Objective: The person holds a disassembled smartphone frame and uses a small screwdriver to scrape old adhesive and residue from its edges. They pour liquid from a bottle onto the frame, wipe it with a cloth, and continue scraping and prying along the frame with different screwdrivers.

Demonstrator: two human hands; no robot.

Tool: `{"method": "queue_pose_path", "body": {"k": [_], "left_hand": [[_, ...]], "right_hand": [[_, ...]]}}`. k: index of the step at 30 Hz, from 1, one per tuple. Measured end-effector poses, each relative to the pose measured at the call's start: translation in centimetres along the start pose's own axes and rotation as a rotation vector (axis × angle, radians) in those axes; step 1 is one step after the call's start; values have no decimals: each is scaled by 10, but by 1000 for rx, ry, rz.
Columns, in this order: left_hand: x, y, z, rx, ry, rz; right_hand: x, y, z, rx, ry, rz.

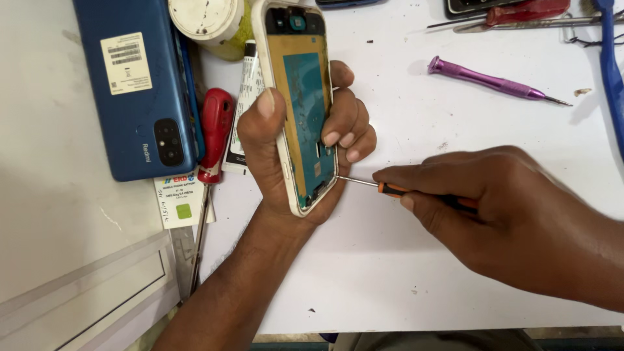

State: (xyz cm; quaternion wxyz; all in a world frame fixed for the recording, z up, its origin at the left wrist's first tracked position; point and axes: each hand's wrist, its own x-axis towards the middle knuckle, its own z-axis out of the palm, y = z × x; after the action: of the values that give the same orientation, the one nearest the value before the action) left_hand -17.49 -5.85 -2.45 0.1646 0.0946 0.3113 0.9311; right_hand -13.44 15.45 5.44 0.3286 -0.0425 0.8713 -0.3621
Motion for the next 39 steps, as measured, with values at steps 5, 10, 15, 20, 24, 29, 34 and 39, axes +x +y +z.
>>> {"method": "queue_pose_path", "body": {"k": [5,10,15,20,24,29,34,39], "left_hand": [[0,-1,-2,-4,-8,14],[-2,0,0,15,0,13],[-4,1,2,69,8,5],[-1,1,3,76,10,15],[-3,0,3,78,6,28],[-3,0,2,80,6,26],[-5,0,2,69,1,22],[-5,0,2,89,7,28]], "right_hand": [[1,11,-6,-402,122,-491],[2,12,-6,-677,233,-841],[-4,-2,-8,-640,224,-509],[-4,-15,-8,-599,188,-433],[-5,-16,-7,-569,221,-497],[-5,-12,-4,-571,240,-496],[-4,-10,-5,-628,253,-515],[-6,-14,-4,-732,296,-595]]}}
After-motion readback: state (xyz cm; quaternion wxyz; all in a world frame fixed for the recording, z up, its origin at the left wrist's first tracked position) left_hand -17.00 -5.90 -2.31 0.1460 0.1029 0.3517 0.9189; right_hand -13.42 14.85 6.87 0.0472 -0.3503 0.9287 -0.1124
